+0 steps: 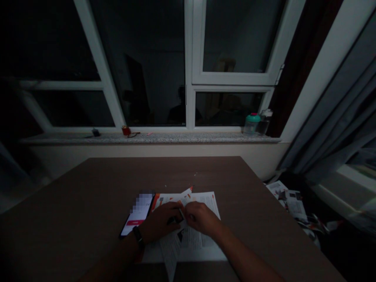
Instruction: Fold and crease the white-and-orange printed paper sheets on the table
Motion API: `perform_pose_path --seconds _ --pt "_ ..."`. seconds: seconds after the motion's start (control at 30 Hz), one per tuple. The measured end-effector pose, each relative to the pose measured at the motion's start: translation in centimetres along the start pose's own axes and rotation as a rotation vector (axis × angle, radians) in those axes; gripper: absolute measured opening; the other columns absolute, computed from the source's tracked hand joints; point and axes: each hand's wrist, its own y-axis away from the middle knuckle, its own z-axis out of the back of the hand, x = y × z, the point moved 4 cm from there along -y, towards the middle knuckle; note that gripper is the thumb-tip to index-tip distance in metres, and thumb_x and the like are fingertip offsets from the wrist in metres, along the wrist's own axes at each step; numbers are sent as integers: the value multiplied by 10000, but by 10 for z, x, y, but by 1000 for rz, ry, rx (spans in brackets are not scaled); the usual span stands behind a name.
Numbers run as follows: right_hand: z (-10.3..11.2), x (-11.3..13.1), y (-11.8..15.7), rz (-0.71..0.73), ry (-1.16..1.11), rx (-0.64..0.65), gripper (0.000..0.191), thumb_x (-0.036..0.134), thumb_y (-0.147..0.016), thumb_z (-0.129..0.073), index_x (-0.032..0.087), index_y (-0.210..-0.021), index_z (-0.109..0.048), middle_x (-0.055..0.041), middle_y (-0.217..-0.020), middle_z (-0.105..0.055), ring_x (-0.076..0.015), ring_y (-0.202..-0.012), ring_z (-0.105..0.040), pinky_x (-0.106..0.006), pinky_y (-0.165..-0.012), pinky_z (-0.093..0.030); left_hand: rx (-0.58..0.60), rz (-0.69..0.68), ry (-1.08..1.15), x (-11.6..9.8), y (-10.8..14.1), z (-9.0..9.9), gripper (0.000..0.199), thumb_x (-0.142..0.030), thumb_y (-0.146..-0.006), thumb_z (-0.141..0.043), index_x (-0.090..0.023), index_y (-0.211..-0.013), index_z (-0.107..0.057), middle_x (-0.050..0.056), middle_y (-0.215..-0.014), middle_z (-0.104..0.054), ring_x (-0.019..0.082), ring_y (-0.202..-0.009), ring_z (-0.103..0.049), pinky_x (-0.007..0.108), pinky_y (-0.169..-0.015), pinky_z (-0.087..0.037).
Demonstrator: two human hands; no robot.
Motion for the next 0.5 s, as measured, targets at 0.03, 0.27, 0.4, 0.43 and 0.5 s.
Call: perform_pose_path --seconds 0.03,0.27,0.4,0.43,0.5 --pt "-1 1 1 14 -8 9 162 44 -734 -512 204 -717 -492 11 -722 -557 -132 -681 -530 -215 -644 -388 1 3 -1 0 0 0 124 -170 -808 -675 -225 -904 -620 15 -1194 -601 222 -1118 -545 339 -946 -408" --pt "1 -6 -5 -87 40 -68 182 32 -766 -489 199 -694 -483 10 -700 -544 -136 -675 -520 -218 -637 -381 6 2 -17 -3 0 2 143 -165 -801 -681 -226 -913 -616 10 -1199 -598 213 -1111 -550 325 -943 -418" --pt "4 -12 -7 -130 62 -80 176 34 -791 -478 197 -730 -506 3 -726 -554 -144 -714 -537 -225 -673 -393 1 22 -24 1 1 -1 157 -183 -808 -675 -229 -944 -611 23 -1248 -590 225 -1143 -546 351 -996 -401" --pt "5 -12 -7 -127 58 -75 170 39 -797 -480 197 -745 -513 0 -742 -562 -145 -728 -544 -226 -682 -396 -4 28 -25 3 2 -2 168 -191 -814 -671 -233 -964 -607 24 -1269 -585 231 -1173 -530 359 -1013 -392" --pt "6 -13 -5 -119 46 -69 158 50 -811 -486 198 -772 -525 -5 -772 -576 -146 -748 -554 -227 -694 -401 -16 32 -22 7 3 -4 232 -208 -821 -672 -246 -1037 -596 22 -1328 -555 240 -1246 -481 378 -1057 -360"
